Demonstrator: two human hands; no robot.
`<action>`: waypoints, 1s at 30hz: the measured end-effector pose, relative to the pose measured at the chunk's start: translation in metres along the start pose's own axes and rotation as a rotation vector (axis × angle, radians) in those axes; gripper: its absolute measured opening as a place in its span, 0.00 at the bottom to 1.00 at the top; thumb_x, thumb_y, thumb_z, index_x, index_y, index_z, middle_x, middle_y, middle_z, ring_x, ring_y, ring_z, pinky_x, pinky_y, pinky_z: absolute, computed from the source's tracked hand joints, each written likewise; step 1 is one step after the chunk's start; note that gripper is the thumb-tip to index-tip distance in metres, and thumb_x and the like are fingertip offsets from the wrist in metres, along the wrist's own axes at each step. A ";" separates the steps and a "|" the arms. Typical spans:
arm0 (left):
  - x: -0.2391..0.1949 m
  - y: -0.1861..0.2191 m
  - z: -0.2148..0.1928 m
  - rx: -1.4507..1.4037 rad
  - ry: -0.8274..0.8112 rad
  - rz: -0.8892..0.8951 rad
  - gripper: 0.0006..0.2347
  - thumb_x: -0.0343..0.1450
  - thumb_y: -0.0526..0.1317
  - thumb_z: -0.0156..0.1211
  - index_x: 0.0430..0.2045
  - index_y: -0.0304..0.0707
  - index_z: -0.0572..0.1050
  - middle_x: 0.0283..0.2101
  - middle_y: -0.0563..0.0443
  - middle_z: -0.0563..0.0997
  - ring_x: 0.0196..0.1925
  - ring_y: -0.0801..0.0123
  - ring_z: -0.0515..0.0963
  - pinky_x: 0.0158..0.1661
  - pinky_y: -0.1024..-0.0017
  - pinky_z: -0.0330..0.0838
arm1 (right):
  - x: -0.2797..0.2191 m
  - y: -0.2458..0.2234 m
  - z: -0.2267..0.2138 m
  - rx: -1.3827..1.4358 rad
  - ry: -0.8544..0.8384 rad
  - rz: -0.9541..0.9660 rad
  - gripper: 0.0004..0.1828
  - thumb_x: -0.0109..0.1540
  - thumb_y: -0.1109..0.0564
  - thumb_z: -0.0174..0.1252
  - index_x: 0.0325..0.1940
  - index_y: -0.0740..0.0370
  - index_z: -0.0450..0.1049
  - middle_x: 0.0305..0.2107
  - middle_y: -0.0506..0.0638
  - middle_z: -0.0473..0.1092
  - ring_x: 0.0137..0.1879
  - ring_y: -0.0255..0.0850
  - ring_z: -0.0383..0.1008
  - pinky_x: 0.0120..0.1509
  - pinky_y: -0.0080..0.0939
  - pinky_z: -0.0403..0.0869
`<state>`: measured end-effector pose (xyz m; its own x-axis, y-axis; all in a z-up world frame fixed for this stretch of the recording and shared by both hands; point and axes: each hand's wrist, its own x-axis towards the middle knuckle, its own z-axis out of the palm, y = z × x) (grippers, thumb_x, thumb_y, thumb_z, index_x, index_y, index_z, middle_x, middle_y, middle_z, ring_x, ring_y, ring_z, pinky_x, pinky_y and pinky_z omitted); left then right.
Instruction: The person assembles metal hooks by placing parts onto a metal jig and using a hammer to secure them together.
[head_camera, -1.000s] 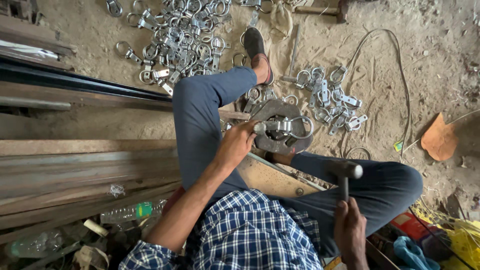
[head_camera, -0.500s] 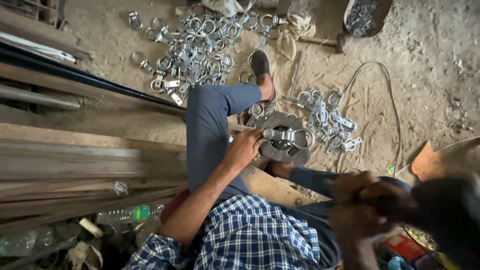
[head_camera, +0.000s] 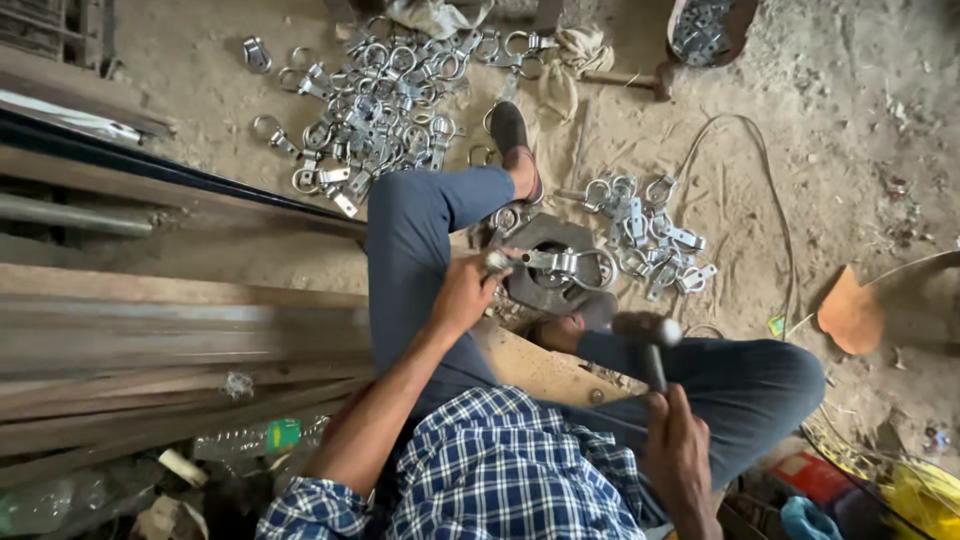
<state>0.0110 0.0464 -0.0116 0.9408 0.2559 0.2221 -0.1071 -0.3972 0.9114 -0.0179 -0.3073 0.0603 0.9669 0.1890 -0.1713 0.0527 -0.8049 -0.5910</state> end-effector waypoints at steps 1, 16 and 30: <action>-0.002 0.006 -0.003 -0.040 0.038 -0.037 0.10 0.72 0.31 0.61 0.46 0.40 0.79 0.40 0.40 0.85 0.34 0.55 0.84 0.35 0.62 0.75 | -0.007 0.013 0.000 -0.020 0.018 0.033 0.12 0.70 0.52 0.47 0.43 0.63 0.68 0.18 0.66 0.66 0.26 0.64 0.68 0.32 0.62 0.62; 0.005 0.018 -0.007 -0.096 -0.015 -0.180 0.08 0.73 0.28 0.59 0.45 0.33 0.77 0.38 0.43 0.85 0.33 0.70 0.84 0.34 0.70 0.75 | -0.027 0.073 0.007 0.558 0.012 0.496 0.24 0.75 0.43 0.35 0.34 0.58 0.64 0.15 0.45 0.59 0.18 0.33 0.55 0.20 0.35 0.55; 0.006 0.017 -0.008 0.034 -0.070 -0.090 0.11 0.70 0.28 0.62 0.46 0.35 0.77 0.41 0.40 0.85 0.43 0.51 0.86 0.40 0.60 0.78 | -0.017 0.031 -0.004 0.473 -0.088 0.421 0.21 0.75 0.48 0.40 0.35 0.63 0.66 0.18 0.44 0.59 0.21 0.31 0.56 0.24 0.35 0.56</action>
<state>0.0124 0.0482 0.0083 0.9663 0.2305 0.1145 -0.0115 -0.4057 0.9139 -0.0321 -0.3381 0.0478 0.8558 -0.0276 -0.5165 -0.4622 -0.4890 -0.7398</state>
